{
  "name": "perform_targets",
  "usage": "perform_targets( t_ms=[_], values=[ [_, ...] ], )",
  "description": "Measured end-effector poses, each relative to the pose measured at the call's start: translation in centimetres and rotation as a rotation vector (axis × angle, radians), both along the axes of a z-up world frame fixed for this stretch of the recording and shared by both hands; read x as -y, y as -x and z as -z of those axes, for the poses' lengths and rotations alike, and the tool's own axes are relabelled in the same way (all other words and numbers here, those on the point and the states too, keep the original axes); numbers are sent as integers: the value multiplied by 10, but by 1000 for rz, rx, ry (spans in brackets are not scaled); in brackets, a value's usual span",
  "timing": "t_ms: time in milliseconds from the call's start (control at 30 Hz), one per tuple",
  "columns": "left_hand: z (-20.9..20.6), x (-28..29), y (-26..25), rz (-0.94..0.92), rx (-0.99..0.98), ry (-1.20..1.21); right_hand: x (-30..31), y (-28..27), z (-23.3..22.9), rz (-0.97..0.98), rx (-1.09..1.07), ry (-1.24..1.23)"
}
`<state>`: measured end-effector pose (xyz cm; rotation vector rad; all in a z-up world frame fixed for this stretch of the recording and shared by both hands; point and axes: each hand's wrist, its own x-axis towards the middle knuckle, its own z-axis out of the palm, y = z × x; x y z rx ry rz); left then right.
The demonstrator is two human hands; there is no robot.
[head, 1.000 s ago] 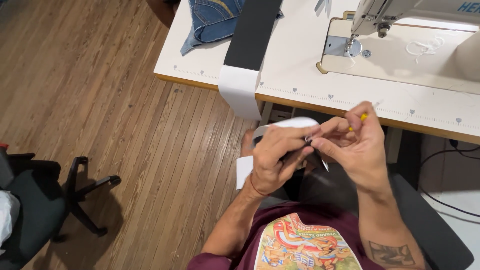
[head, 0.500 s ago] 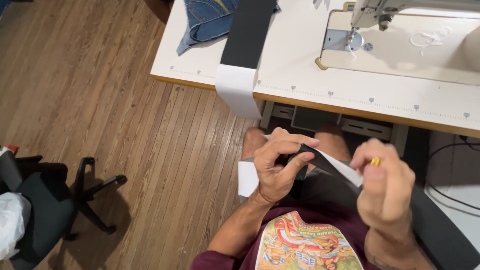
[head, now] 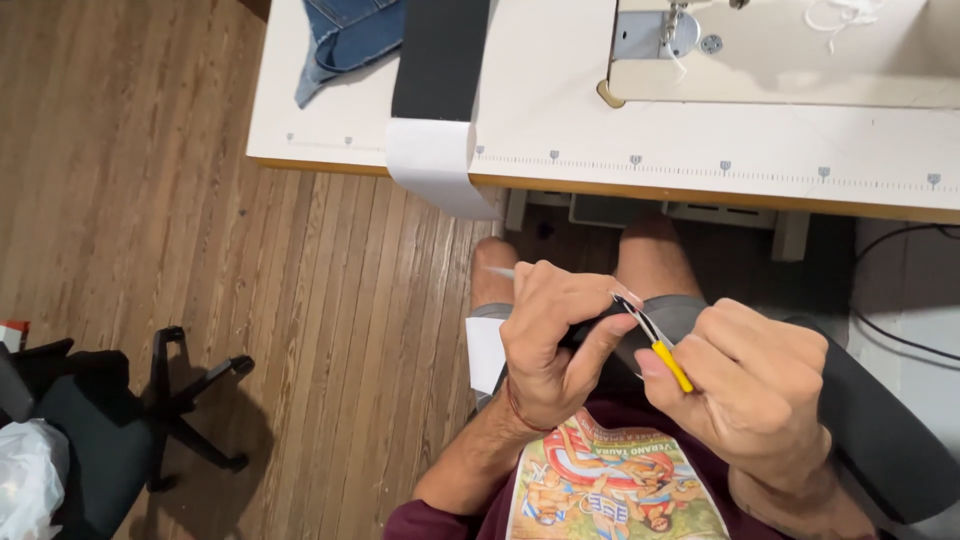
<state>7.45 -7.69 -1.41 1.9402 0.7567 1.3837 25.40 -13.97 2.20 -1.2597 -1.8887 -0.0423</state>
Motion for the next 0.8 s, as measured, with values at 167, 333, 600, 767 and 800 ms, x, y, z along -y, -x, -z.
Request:
perform_targets(
  t_ms=[167, 333, 600, 767, 800],
  values=[
    [2, -6, -1, -18, -76, -31, -4, -6, 10, 17, -2, 18],
    [4, -11, -6, -51, -118, -72, -5, -16, 20, 84, 144, 44],
    [7, -14, -15, -102, -192, -186, 1, -32, 22, 86, 282, 82],
    [7, -21, -14, -43, -204, -176, 1, -31, 24, 74, 247, 165],
    [5, -22, -14, -41, -201, -177, 1, -28, 27, 77, 249, 164]
  ],
)
